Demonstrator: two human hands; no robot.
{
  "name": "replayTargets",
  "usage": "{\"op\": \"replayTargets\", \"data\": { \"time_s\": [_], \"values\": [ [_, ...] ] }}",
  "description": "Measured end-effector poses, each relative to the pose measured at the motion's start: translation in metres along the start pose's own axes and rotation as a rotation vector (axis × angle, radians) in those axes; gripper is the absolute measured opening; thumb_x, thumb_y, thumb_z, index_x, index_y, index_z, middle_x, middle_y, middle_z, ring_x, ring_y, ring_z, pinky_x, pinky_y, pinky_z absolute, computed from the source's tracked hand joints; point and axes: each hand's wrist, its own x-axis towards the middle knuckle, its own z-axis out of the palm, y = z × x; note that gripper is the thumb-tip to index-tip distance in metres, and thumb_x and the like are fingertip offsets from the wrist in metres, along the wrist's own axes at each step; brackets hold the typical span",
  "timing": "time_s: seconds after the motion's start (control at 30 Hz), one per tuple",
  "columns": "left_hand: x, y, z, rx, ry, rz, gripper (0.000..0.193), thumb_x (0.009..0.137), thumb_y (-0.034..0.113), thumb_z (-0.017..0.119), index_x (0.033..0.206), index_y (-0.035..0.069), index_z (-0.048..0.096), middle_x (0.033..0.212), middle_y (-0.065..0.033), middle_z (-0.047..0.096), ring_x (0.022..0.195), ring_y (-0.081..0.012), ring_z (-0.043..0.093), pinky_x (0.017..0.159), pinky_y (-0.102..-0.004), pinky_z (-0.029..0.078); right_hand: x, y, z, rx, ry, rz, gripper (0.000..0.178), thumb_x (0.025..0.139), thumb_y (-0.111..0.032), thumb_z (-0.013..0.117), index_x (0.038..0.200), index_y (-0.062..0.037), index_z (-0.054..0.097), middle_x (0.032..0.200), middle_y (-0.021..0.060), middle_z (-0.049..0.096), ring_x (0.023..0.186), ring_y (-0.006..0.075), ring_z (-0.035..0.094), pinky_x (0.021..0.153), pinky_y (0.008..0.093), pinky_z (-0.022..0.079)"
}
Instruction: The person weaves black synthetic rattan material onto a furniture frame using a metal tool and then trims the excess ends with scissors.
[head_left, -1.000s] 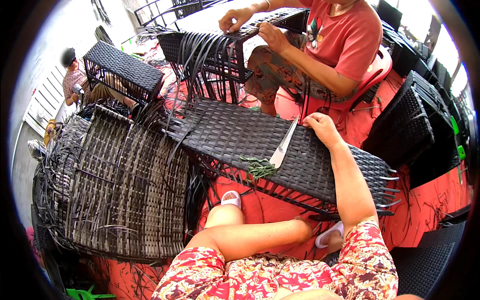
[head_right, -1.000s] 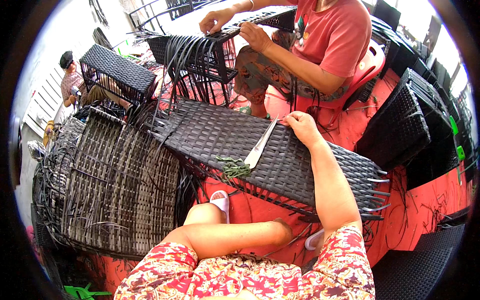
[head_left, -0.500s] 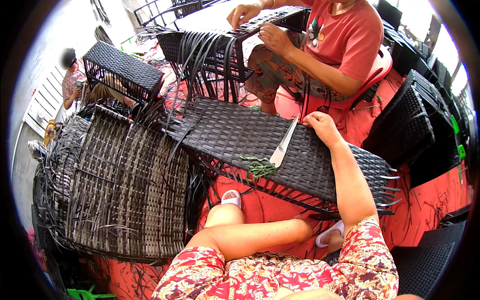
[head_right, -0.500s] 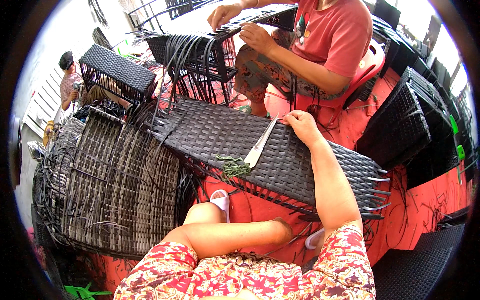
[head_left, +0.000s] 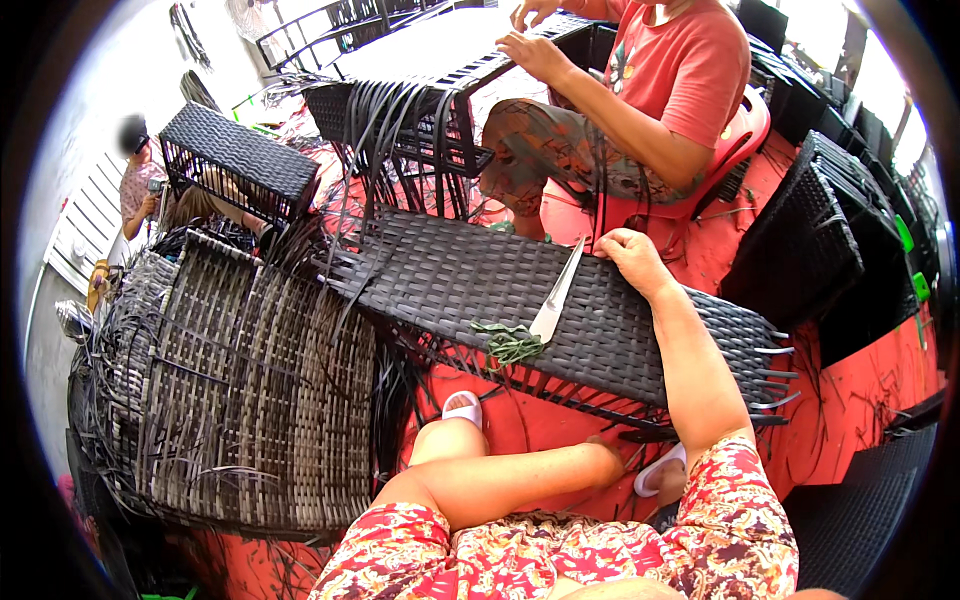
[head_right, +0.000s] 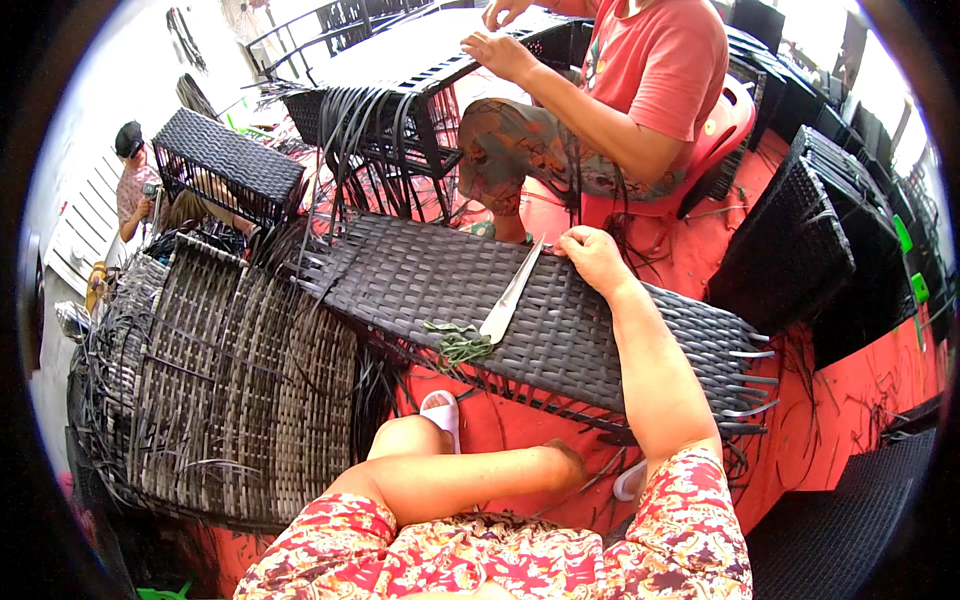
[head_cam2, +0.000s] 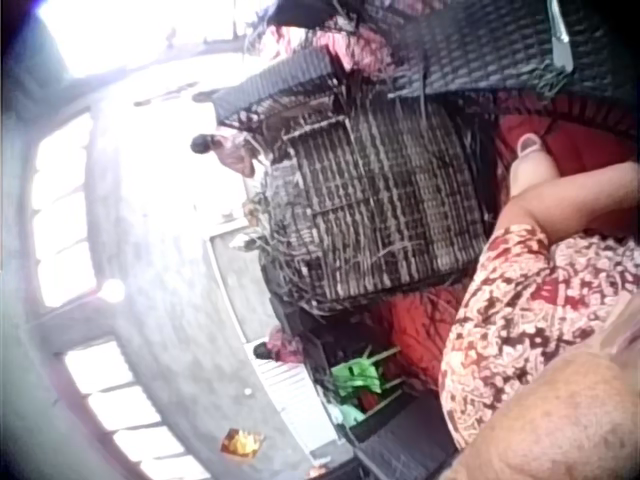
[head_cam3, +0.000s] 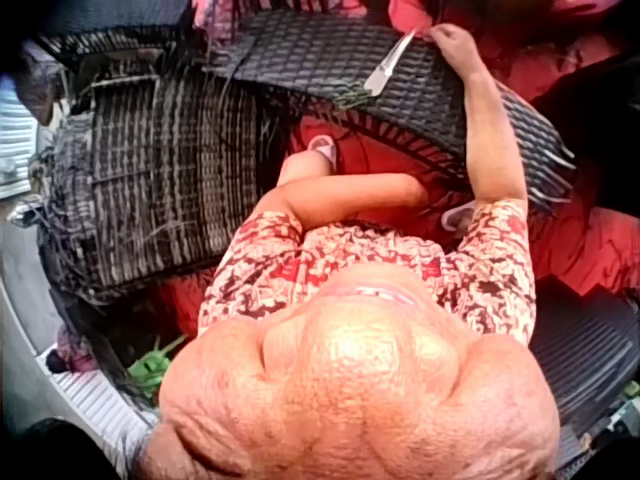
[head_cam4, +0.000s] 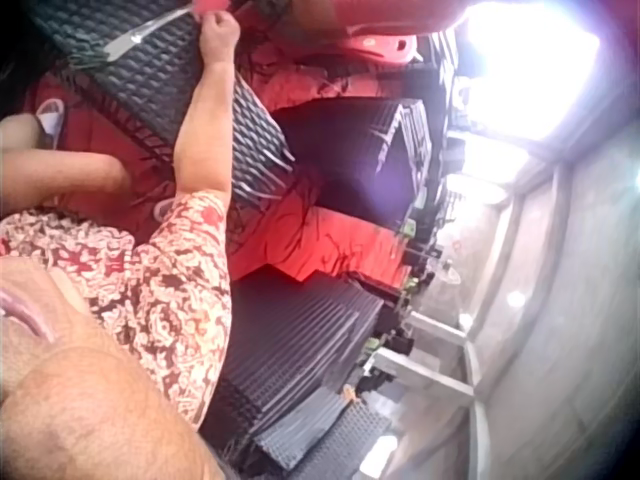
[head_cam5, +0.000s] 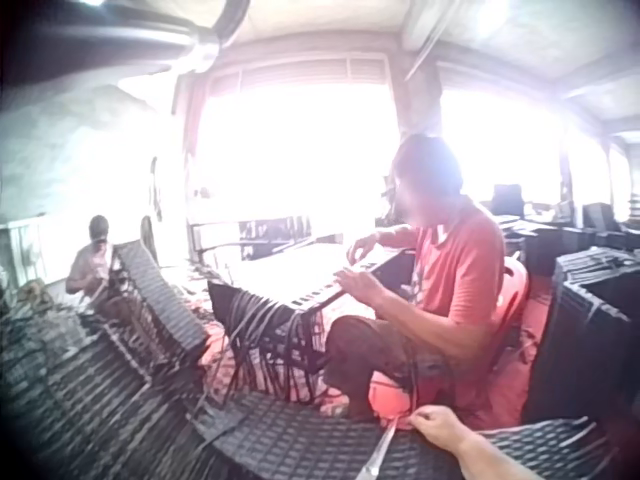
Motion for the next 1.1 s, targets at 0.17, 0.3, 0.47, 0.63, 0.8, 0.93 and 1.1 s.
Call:
{"op": "replayTargets", "data": {
  "time_s": [0.17, 0.3, 0.47, 0.63, 0.8, 0.93, 1.1],
  "values": [
    [0.028, -0.034, 0.025, -0.482, -0.068, 0.441, 0.061, 0.088, 0.026, 0.031, 0.144, 0.027, 0.007, 0.144, -0.0131, 0.027, 0.115, -0.0268, 0.050, 0.082, -0.0412, 0.046, -0.001, 0.003, -0.001, 0.057, 0.023, 0.005, 0.016, 0.086, -0.013, 0.055, 0.082, 0.0006, 0.063, 0.077, 0.0049, 0.065, 0.072, 0.0102, 0.059, 0.069, 0.0246, 0.047],
    [0.046, -0.017, 0.057, -0.505, 0.020, 0.401, 0.060, 0.082, 0.024, 0.047, 0.137, 0.023, 0.025, 0.137, -0.0097, 0.037, 0.117, -0.0240, 0.049, 0.085, -0.0422, 0.043, 0.001, 0.000, 0.003, 0.045, 0.012, 0.004, 0.016, 0.086, -0.013, 0.056, 0.081, 0.0004, 0.063, 0.077, 0.0045, 0.064, 0.072, 0.0099, 0.058, 0.069, 0.0244, 0.047],
    [0.032, -0.031, 0.018, -0.374, -0.309, 0.467, 0.058, 0.074, 0.021, 0.064, 0.130, 0.018, 0.046, 0.129, -0.0058, 0.050, 0.119, -0.0209, 0.048, 0.089, -0.0438, 0.041, 0.000, 0.005, 0.000, 0.059, 0.026, 0.007, 0.016, 0.085, -0.013, 0.056, 0.080, 0.0003, 0.063, 0.077, 0.0043, 0.064, 0.071, 0.0096, 0.058, 0.069, 0.0244, 0.047],
    [0.029, -0.033, 0.015, -0.370, -0.312, 0.479, 0.056, 0.074, 0.021, 0.067, 0.128, 0.017, 0.051, 0.128, -0.0046, 0.052, 0.119, -0.0204, 0.048, 0.090, -0.0442, 0.040, -0.001, 0.002, 0.000, 0.050, 0.021, 0.005, 0.015, 0.085, -0.012, 0.056, 0.081, 0.0004, 0.064, 0.077, 0.0038, 0.064, 0.071, 0.0093, 0.058, 0.069, 0.0240, 0.047],
    [0.030, -0.032, 0.011, -0.370, -0.364, 0.457, 0.051, 0.077, 0.022, 0.065, 0.126, 0.019, 0.052, 0.128, -0.0034, 0.052, 0.119, -0.0204, 0.048, 0.089, -0.0455, 0.039, -0.003, -0.004, 0.001, 0.030, 0.013, 0.015, 0.015, 0.084, -0.012, 0.056, 0.081, 0.0007, 0.064, 0.077, 0.0038, 0.064, 0.072, 0.0094, 0.058, 0.069, 0.0240, 0.047],
    [0.031, -0.030, 0.015, -0.364, -0.350, 0.458, 0.048, 0.078, 0.024, 0.064, 0.125, 0.020, 0.054, 0.127, -0.0021, 0.053, 0.119, -0.0207, 0.048, 0.088, -0.0464, 0.040, -0.002, -0.001, 0.000, 0.030, 0.013, 0.009, 0.015, 0.084, -0.012, 0.056, 0.081, 0.0009, 0.064, 0.077, 0.0041, 0.064, 0.072, 0.0098, 0.058, 0.069, 0.0242, 0.047],
    [0.015, -0.045, -0.007, -0.340, -0.377, 0.486, 0.056, 0.077, 0.020, 0.063, 0.131, 0.018, 0.047, 0.128, -0.0072, 0.052, 0.118, -0.0215, 0.049, 0.087, -0.0453, 0.041, -0.003, -0.002, 0.000, 0.031, 0.017, 0.004, 0.015, 0.084, -0.012, 0.056, 0.081, 0.0011, 0.064, 0.077, 0.0045, 0.065, 0.072, 0.0099, 0.059, 0.069, 0.0242, 0.047]
  ]
}}
